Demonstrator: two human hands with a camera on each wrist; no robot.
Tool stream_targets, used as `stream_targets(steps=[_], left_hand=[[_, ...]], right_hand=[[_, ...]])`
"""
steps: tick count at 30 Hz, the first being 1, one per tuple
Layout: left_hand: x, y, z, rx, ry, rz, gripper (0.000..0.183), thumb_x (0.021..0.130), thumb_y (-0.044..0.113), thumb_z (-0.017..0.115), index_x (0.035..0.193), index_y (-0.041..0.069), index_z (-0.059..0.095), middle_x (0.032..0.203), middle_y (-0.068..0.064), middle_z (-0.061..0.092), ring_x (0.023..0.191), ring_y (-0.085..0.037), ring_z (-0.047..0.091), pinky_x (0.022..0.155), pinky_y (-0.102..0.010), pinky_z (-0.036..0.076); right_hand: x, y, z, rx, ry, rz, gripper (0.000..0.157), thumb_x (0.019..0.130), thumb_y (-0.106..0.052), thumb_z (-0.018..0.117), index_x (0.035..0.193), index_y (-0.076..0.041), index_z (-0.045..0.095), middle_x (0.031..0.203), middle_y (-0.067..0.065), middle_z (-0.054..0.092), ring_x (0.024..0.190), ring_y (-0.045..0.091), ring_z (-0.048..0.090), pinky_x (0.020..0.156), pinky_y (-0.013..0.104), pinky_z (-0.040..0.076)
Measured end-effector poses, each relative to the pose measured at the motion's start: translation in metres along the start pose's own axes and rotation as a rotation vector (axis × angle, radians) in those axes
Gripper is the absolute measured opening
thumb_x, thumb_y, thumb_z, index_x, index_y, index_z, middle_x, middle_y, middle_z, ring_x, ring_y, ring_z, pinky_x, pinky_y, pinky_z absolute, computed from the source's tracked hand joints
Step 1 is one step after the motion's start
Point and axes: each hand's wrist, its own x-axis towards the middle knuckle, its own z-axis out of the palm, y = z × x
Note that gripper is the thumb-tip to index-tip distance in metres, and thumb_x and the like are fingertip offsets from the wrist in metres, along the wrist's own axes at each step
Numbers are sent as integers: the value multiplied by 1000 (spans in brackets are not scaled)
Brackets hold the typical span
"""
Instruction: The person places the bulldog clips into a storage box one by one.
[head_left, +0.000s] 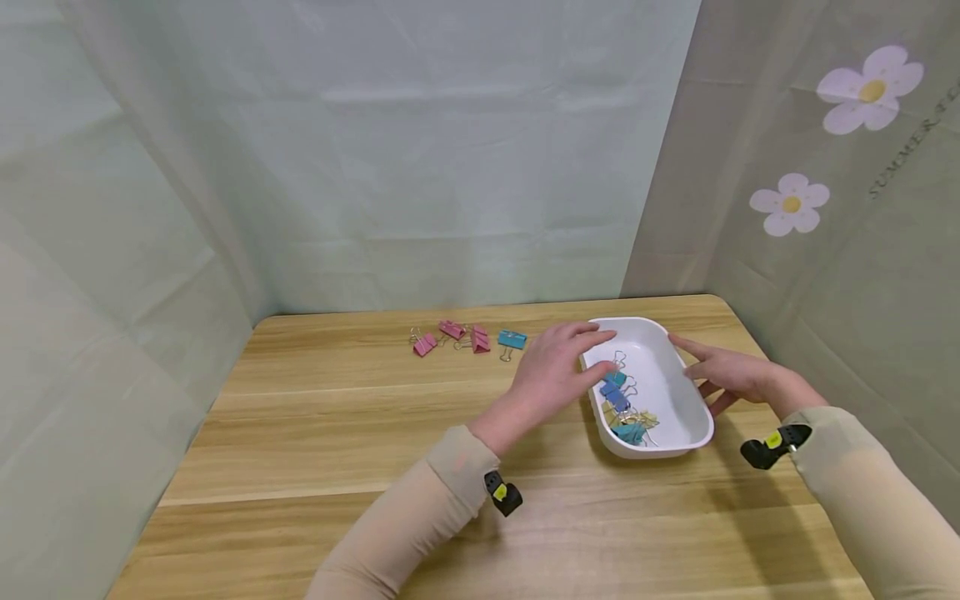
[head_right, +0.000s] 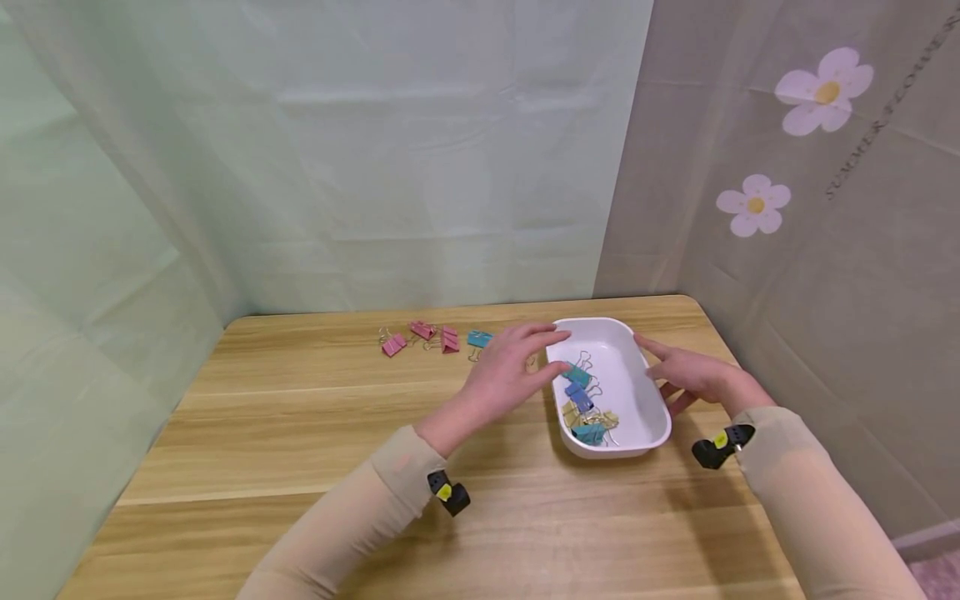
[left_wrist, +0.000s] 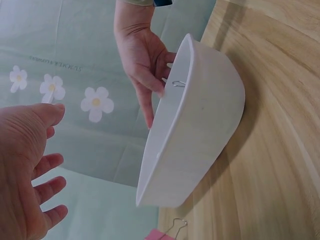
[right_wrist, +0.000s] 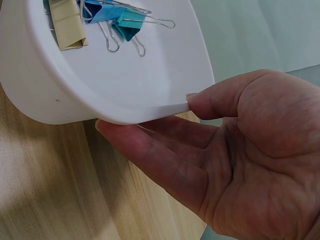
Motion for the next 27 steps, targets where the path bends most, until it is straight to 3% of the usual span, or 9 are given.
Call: stream_targets(steps=[14,22,27], left_hand=[[-4,-12,-15,-8,32,1,48,100,49,62,144,29,60,147,1,56,136,-21,50,111,-44,42],[-11,-27,-23,-40,68,-50,49,99,47,66,144,28,60,148,1,55,134,-21,50,110,-47,42],[-15,-33,-28,-70,89,-63,51,98,53,63,144,30,60,149,2,54,137,-23,48,111,-49,40]], right_hand=[[-2,0,0,-20,7,1,80,108,-21,48,164,-28,-9,163,33,6,119,43,60,81,50,60],[-2,0,0,-12,13,5,80,108,-20,48,164,-29,-9,163,33,7,118,42,60,82,50,60],[-2,1,0,-10,13,5,80,108,-20,48,164,-30,-9,163,33,7,118,42,61,82,50,60]])
